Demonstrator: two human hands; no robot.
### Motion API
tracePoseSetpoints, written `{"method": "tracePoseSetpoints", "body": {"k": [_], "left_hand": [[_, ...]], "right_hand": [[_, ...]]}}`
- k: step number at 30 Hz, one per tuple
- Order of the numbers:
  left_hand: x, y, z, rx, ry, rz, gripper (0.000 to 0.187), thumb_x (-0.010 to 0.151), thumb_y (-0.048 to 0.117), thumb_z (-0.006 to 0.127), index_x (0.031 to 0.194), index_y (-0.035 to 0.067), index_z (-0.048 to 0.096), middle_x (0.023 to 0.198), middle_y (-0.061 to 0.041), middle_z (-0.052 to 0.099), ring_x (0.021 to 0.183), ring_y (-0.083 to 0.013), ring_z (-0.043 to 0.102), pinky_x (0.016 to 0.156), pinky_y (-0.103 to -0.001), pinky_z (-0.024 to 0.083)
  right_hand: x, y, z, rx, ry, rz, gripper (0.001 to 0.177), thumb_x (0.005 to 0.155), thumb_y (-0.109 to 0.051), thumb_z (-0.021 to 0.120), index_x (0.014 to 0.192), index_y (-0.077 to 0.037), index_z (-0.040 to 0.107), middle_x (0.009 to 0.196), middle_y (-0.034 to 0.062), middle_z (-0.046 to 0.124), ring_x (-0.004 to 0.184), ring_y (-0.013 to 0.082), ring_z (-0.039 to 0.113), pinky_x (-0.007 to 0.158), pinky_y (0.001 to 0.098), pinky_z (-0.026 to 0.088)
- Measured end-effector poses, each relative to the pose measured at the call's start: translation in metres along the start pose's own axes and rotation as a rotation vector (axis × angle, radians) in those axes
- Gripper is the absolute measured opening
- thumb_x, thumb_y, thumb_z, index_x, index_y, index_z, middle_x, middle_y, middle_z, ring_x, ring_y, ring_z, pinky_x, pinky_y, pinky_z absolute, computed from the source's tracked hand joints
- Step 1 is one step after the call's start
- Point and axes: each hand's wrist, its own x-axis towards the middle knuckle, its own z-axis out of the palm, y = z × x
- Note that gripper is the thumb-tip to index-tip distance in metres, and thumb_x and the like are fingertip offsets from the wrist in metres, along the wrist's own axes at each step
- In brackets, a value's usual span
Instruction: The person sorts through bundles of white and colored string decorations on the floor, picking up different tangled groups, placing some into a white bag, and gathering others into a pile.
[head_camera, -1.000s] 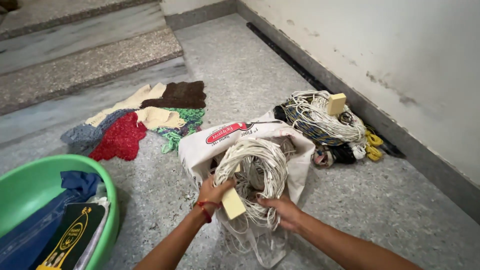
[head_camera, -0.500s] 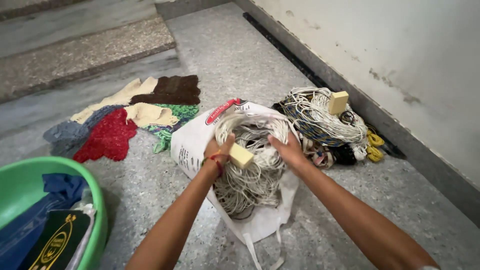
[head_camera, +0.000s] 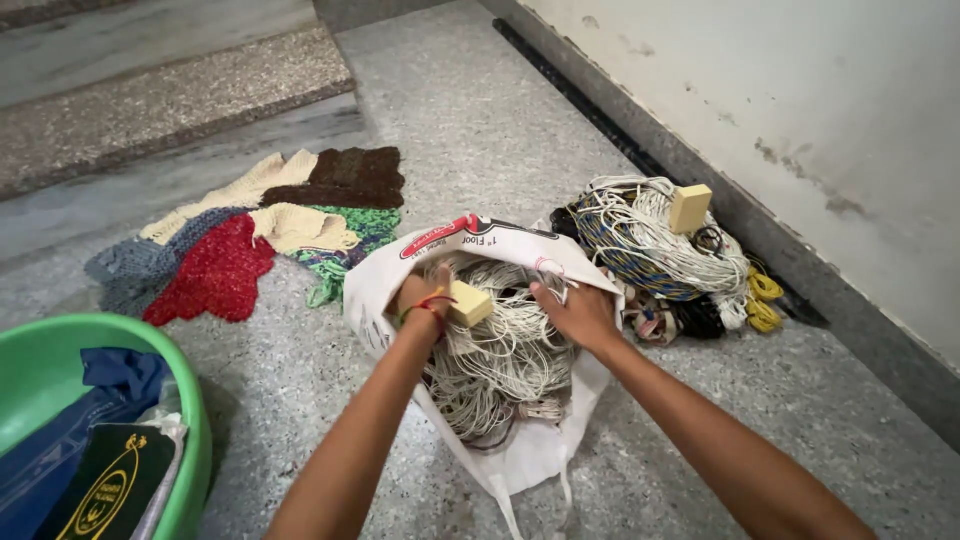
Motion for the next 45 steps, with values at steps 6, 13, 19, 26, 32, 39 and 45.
{"method": "tracePoseSetpoints", "body": {"k": [6, 13, 19, 26, 32, 39, 45], "left_hand": [[-0.066, 0.068, 0.005, 0.26, 0.193, 0.122, 0.064, 0.085, 0.036, 0.067, 0.14, 0.006, 0.052, 0.145, -0.029, 0.044, 0.136, -0.0474, 0.037, 0.108, -0.055, 0.032], [-0.055, 0.046, 0.026, 0.412, 0.04, 0.244, 0.068, 0.092, 0.035, 0.06, 0.145, -0.006, 0.044, 0.157, -0.026, 0.032, 0.143, -0.0445, 0.03, 0.117, -0.051, 0.028], [-0.057, 0.075, 0.031, 0.422, -0.023, 0.052, 0.073, 0.092, 0.037, 0.058, 0.15, -0.003, 0.038, 0.162, -0.021, 0.029, 0.149, -0.0385, 0.024, 0.122, -0.05, 0.021], [-0.08, 0.124, 0.022, 0.795, -0.293, 0.156, 0.067, 0.093, 0.036, 0.06, 0.145, -0.003, 0.047, 0.164, -0.021, 0.024, 0.157, -0.0399, 0.002, 0.122, -0.054, 0.004], [-0.117, 0.184, 0.016, 0.979, -0.372, 0.391, 0.043, 0.094, 0.034, 0.062, 0.126, 0.008, 0.072, 0.157, -0.026, 0.039, 0.154, -0.041, 0.023, 0.126, -0.056, 0.005], [-0.143, 0.202, 0.064, 0.406, -0.15, 0.838, 0.043, 0.087, 0.035, 0.072, 0.112, 0.0, 0.074, 0.149, -0.033, 0.044, 0.143, -0.0453, 0.035, 0.118, -0.047, 0.031], [-0.147, 0.198, 0.095, 0.264, -0.184, 1.0, 0.042, 0.084, 0.028, 0.074, 0.12, 0.006, 0.071, 0.148, -0.029, 0.046, 0.145, -0.045, 0.033, 0.116, -0.059, 0.026]], "right_hand": [[0.002, 0.003, -0.012, -0.192, -0.167, 0.153, 0.095, 0.098, -0.069, 0.051, 0.144, 0.013, 0.04, 0.134, 0.0403, 0.052, 0.125, 0.0501, 0.055, 0.107, 0.0493, 0.045], [-0.006, 0.015, -0.009, -0.168, -0.427, 0.057, 0.085, 0.101, -0.063, 0.024, 0.149, 0.007, 0.034, 0.14, 0.0356, 0.048, 0.129, 0.0482, 0.05, 0.11, 0.0509, 0.038], [0.005, 0.019, -0.014, -0.277, -0.484, 0.011, 0.076, 0.103, -0.055, 0.044, 0.144, 0.008, 0.04, 0.132, 0.0372, 0.059, 0.125, 0.0481, 0.057, 0.107, 0.0495, 0.045], [-0.01, -0.027, -0.088, -0.29, -0.406, -0.006, 0.036, 0.089, -0.04, 0.067, 0.114, -0.015, 0.078, 0.095, 0.0138, 0.076, 0.09, 0.0327, 0.074, 0.085, 0.0444, 0.056], [-0.012, -0.018, -0.13, -0.038, -0.174, 0.099, 0.028, 0.087, -0.03, 0.072, 0.107, -0.011, 0.077, 0.088, 0.0109, 0.078, 0.076, 0.0262, 0.077, 0.071, 0.0381, 0.058], [-0.01, 0.061, -0.136, -0.145, 0.037, 0.068, 0.031, 0.086, -0.021, 0.071, 0.114, -0.008, 0.075, 0.104, 0.0168, 0.076, 0.094, 0.0316, 0.073, 0.086, 0.0409, 0.057], [0.011, 0.16, -0.146, -0.445, 0.004, 0.033, 0.087, 0.071, -0.029, 0.087, 0.144, -0.002, 0.048, 0.135, 0.0239, 0.06, 0.126, 0.0409, 0.056, 0.107, 0.0469, 0.045]]}}
